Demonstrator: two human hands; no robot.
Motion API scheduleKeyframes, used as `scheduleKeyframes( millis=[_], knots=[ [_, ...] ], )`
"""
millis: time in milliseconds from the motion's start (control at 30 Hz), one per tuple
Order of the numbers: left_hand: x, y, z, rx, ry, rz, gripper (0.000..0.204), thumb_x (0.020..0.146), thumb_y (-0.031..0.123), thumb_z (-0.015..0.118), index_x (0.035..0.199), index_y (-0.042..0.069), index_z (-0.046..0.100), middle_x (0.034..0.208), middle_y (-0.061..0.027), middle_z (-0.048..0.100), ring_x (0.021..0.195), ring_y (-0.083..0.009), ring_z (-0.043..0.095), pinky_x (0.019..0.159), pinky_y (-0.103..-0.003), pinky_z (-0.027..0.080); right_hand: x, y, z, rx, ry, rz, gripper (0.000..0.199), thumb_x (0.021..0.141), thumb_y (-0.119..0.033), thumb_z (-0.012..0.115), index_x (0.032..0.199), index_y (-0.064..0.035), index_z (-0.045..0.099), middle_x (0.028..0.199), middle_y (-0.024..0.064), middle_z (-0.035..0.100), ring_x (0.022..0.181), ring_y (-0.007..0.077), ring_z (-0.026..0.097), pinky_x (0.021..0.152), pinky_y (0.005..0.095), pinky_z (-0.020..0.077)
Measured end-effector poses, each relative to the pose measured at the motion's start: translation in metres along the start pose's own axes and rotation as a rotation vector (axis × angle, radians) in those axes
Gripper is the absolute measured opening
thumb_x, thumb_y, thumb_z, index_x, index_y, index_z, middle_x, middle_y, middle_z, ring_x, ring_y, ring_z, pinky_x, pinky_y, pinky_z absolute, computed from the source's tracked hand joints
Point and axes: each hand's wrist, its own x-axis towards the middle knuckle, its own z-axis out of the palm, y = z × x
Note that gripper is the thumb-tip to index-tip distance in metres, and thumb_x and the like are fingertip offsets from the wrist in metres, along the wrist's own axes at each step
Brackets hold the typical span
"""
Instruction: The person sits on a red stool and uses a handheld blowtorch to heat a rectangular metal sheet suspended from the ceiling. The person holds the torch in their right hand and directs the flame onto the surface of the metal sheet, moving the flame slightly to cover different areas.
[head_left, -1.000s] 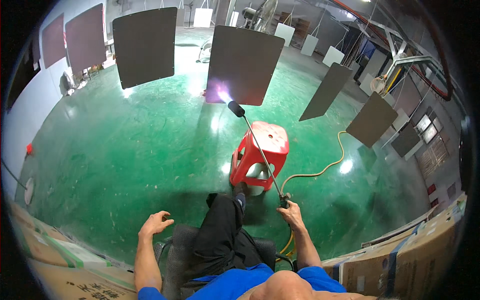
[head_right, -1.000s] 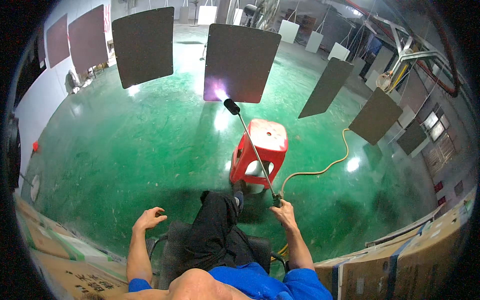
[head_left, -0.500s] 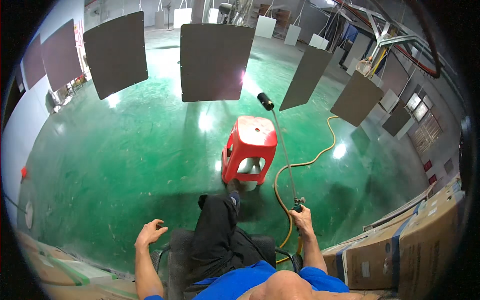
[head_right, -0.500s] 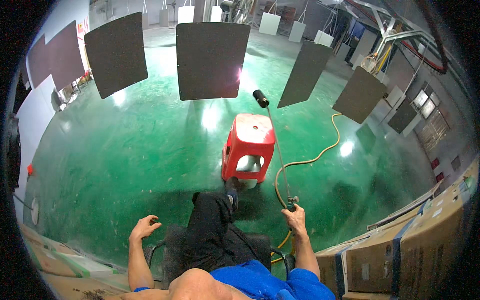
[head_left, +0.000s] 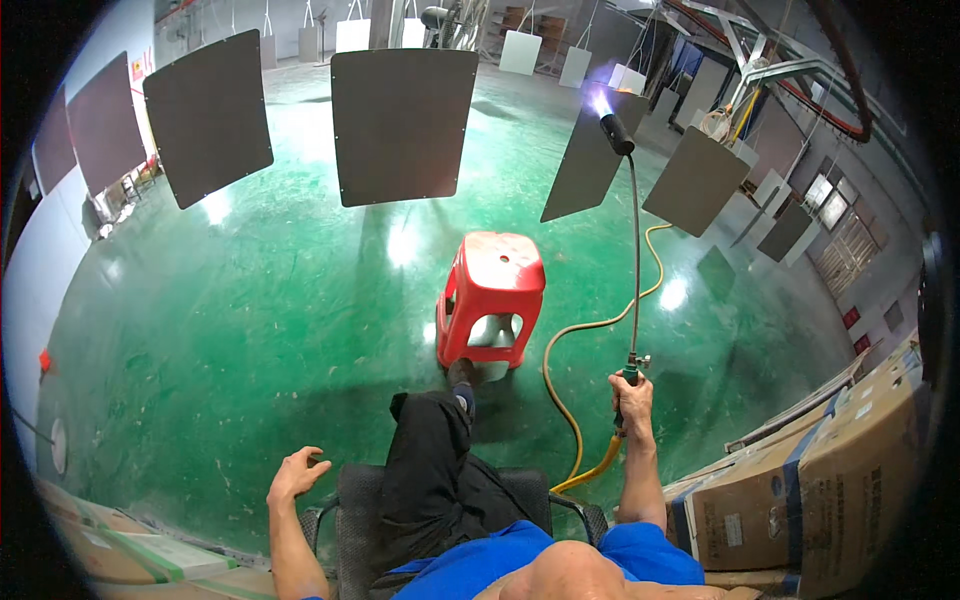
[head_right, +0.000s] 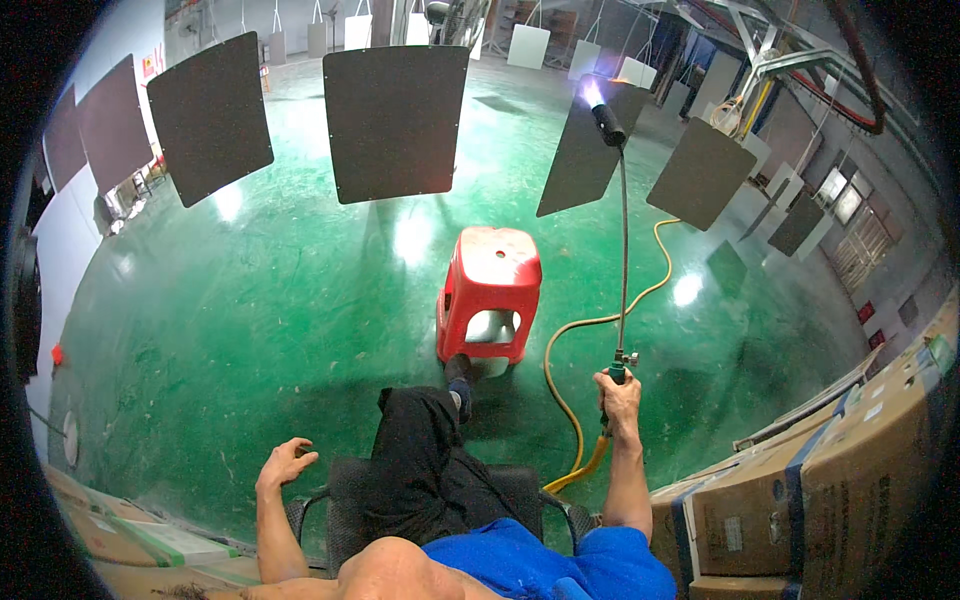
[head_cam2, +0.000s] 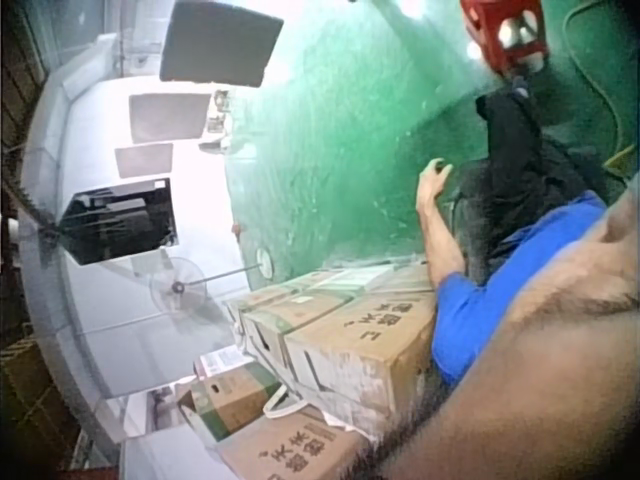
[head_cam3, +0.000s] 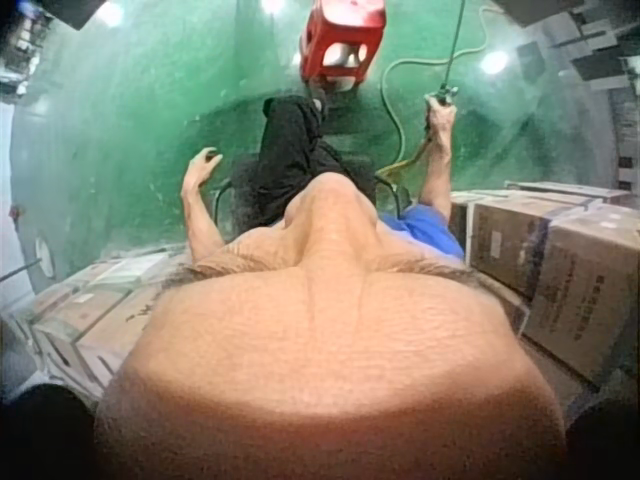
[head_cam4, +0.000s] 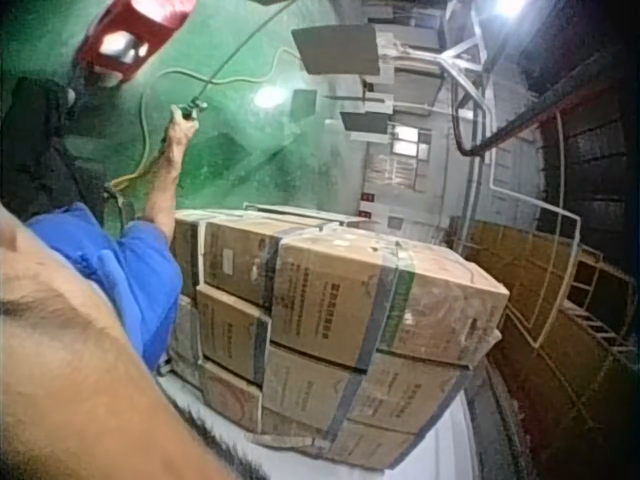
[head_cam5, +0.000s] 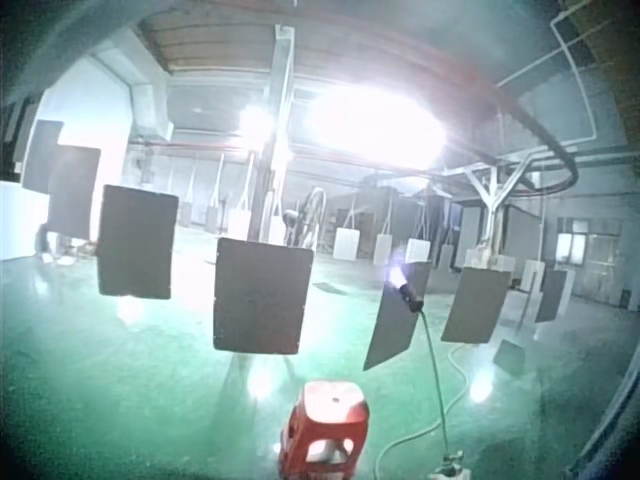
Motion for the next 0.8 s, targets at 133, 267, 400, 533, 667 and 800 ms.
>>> scheduleKeyframes(
  millis=[133,267,400,533,667,800],
  knots=[
    [0.001,0.001,0.002,-0.008,0.007,-0.020,0.053,0.084,0.034,0.070,0.125,0.004,0.057,0.108,-0.0148,0.068,0.084,-0.0224,0.068,0.074,-0.035,0.053,0.001,0.010,-0.003,0.018,-0.009,0.026,0.013,0.079,-0.009,0.072,0.083,-0.0045,0.061,0.057,-0.0005,0.054,0.040,0.0086,0.047,0.038,0.0241,0.0374],
    [0.001,-0.001,0.002,-0.022,0.005,-0.012,0.053,0.083,0.034,0.070,0.125,0.003,0.057,0.106,-0.0151,0.069,0.081,-0.0216,0.067,0.071,-0.035,0.053,-0.017,0.023,-0.004,-0.022,-0.076,0.089,0.012,0.078,-0.010,0.072,0.081,-0.0054,0.062,0.056,-0.0005,0.054,0.042,0.0085,0.048,0.038,0.0242,0.0374],
    [0.006,-0.010,0.004,-0.009,0.017,0.044,0.052,0.084,0.034,0.070,0.124,0.003,0.058,0.105,-0.0152,0.069,0.075,-0.0205,0.067,0.067,-0.034,0.052,-0.032,0.050,-0.006,-0.156,-0.100,0.123,0.013,0.077,-0.011,0.072,0.080,-0.0050,0.061,0.057,-0.0007,0.054,0.042,0.0092,0.048,0.040,0.0250,0.0377],
    [0.004,-0.011,0.004,-0.019,0.020,0.007,0.052,0.084,0.033,0.070,0.124,0.003,0.058,0.105,-0.0146,0.069,0.072,-0.0187,0.065,0.065,-0.033,0.052,-0.046,0.062,-0.008,-0.169,-0.137,0.212,0.014,0.077,-0.011,0.072,0.082,-0.0048,0.061,0.058,-0.0011,0.053,0.044,0.0093,0.048,0.041,0.0259,0.0376],
    [0.003,-0.004,0.002,-0.031,0.010,-0.014,0.052,0.084,0.033,0.070,0.125,0.004,0.057,0.105,-0.0138,0.069,0.071,-0.0175,0.064,0.065,-0.033,0.052,-0.045,0.078,-0.014,-0.160,-0.173,0.262,0.013,0.077,-0.010,0.072,0.081,-0.0049,0.061,0.059,-0.0010,0.053,0.044,0.0096,0.047,0.041,0.0260,0.0367],
    [0.001,-0.005,0.001,-0.037,0.007,-0.044,0.052,0.085,0.032,0.069,0.126,0.004,0.057,0.106,-0.0135,0.068,0.072,-0.0172,0.064,0.063,-0.032,0.051,-0.044,0.079,-0.009,-0.153,-0.186,0.307,0.012,0.077,-0.011,0.071,0.081,-0.0051,0.061,0.058,-0.0006,0.053,0.043,0.0100,0.047,0.041,0.0265,0.0364]
  ],
)
